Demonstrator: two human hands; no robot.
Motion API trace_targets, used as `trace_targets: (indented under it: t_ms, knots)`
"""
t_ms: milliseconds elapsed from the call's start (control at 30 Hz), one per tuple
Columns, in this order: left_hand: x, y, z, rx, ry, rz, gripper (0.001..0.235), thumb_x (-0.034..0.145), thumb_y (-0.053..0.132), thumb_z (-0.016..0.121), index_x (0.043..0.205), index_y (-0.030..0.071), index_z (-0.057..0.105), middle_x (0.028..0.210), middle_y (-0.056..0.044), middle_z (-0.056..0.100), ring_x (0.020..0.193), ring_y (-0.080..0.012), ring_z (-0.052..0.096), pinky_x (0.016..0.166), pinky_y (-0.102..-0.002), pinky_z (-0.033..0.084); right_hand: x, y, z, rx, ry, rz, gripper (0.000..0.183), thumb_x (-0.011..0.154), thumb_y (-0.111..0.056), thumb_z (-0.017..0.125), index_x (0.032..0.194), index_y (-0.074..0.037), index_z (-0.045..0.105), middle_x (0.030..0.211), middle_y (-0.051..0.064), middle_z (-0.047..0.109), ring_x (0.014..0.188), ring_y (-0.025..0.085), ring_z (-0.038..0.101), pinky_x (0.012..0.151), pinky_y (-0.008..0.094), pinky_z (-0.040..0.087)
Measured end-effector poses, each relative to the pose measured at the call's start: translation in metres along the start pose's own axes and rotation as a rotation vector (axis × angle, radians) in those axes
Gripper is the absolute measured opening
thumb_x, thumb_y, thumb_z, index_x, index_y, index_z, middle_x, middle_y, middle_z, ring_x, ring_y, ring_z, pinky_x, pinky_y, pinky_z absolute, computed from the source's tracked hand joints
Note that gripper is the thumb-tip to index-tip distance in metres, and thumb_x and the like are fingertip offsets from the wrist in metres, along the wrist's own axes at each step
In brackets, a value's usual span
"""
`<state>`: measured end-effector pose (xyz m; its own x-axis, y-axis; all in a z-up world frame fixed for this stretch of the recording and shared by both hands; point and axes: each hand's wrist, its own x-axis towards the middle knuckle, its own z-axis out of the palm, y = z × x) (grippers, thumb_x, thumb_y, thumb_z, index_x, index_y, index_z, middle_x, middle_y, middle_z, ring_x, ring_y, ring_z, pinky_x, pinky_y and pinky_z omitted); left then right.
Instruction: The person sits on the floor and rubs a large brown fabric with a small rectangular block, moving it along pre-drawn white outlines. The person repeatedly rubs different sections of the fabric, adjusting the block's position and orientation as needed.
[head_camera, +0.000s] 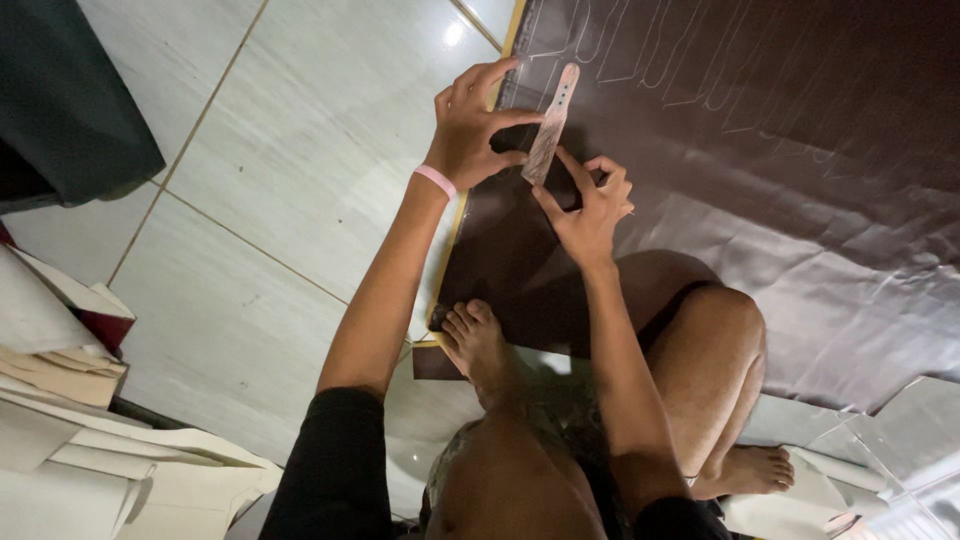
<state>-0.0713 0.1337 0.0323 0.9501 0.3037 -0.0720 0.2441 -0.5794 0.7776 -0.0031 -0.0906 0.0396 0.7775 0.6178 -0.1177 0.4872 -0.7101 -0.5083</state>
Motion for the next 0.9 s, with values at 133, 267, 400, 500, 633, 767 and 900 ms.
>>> trace_targets:
  t_ms: [133,267,400,500,633,767,900]
  knots:
    - [-0.002,-0.004,0.004,-0.006,0.003,0.012,0.052,0.065,0.032,0.098,0.114,0.035,0.081,0.161,0.000,0.033,0.149,-0.0287,0.026,0.121,-0.051,0.022,-0.001,0.001,0.001,-0.037,-0.004,0.007,0.063,0.079,-0.047,0.091,0.137,-0.030,0.071,0.120,0.004,0.045,0.111,0.027,0.044,0.092,0.046,0.034]
    - [-0.002,-0.004,0.005,0.011,-0.004,0.011,0.050,0.066,0.034,0.098,0.113,0.036,0.081,0.160,0.000,0.033,0.149,-0.0295,0.026,0.120,-0.052,0.022,-0.001,-0.002,0.001,-0.032,0.001,0.026,0.061,0.080,-0.047,0.091,0.136,-0.032,0.072,0.121,0.003,0.045,0.111,0.026,0.044,0.093,0.045,0.035]
    - [0.000,0.000,0.002,0.028,-0.028,-0.006,0.054,0.062,0.038,0.098,0.113,0.035,0.080,0.160,0.000,0.032,0.148,-0.0304,0.025,0.120,-0.053,0.021,0.001,-0.002,0.001,-0.031,0.006,0.023,0.060,0.080,-0.047,0.091,0.135,-0.031,0.072,0.120,0.003,0.044,0.110,0.026,0.043,0.092,0.044,0.035]
    - [-0.001,0.003,-0.001,0.041,-0.038,-0.012,0.059,0.058,0.041,0.098,0.113,0.034,0.078,0.159,-0.003,0.034,0.148,-0.0314,0.026,0.119,-0.054,0.022,-0.001,0.002,0.003,-0.033,-0.006,0.011,0.061,0.081,-0.047,0.091,0.136,-0.030,0.072,0.120,0.003,0.044,0.109,0.026,0.042,0.092,0.044,0.036]
    - [0.003,0.012,0.009,0.211,-0.003,0.025,0.049,0.061,0.033,0.093,0.107,0.022,0.078,0.154,-0.016,0.039,0.139,-0.0372,0.039,0.112,-0.058,0.031,-0.004,0.012,0.008,-0.016,-0.036,0.026,0.062,0.081,-0.045,0.090,0.138,-0.031,0.070,0.120,0.005,0.043,0.114,0.027,0.041,0.096,0.048,0.036]
    - [0.011,0.055,0.057,0.444,-0.118,-0.011,0.046,0.102,0.004,0.067,0.146,-0.005,0.057,0.140,-0.018,0.054,0.122,-0.0328,0.059,0.106,-0.042,0.053,0.013,0.027,-0.005,0.244,-0.042,0.080,0.073,0.081,-0.028,0.077,0.151,-0.020,0.060,0.131,0.008,0.043,0.129,0.030,0.038,0.111,0.050,0.035]
    - [0.010,0.103,0.113,1.265,-0.259,-0.063,0.065,0.069,-0.004,0.077,0.131,-0.007,0.057,0.136,-0.023,0.055,0.101,-0.0289,0.065,0.060,-0.031,0.060,0.053,0.020,-0.033,0.239,0.308,0.048,0.021,0.111,-0.009,0.059,0.130,-0.008,0.069,0.141,0.012,0.051,0.134,0.027,0.049,0.118,0.044,0.041]
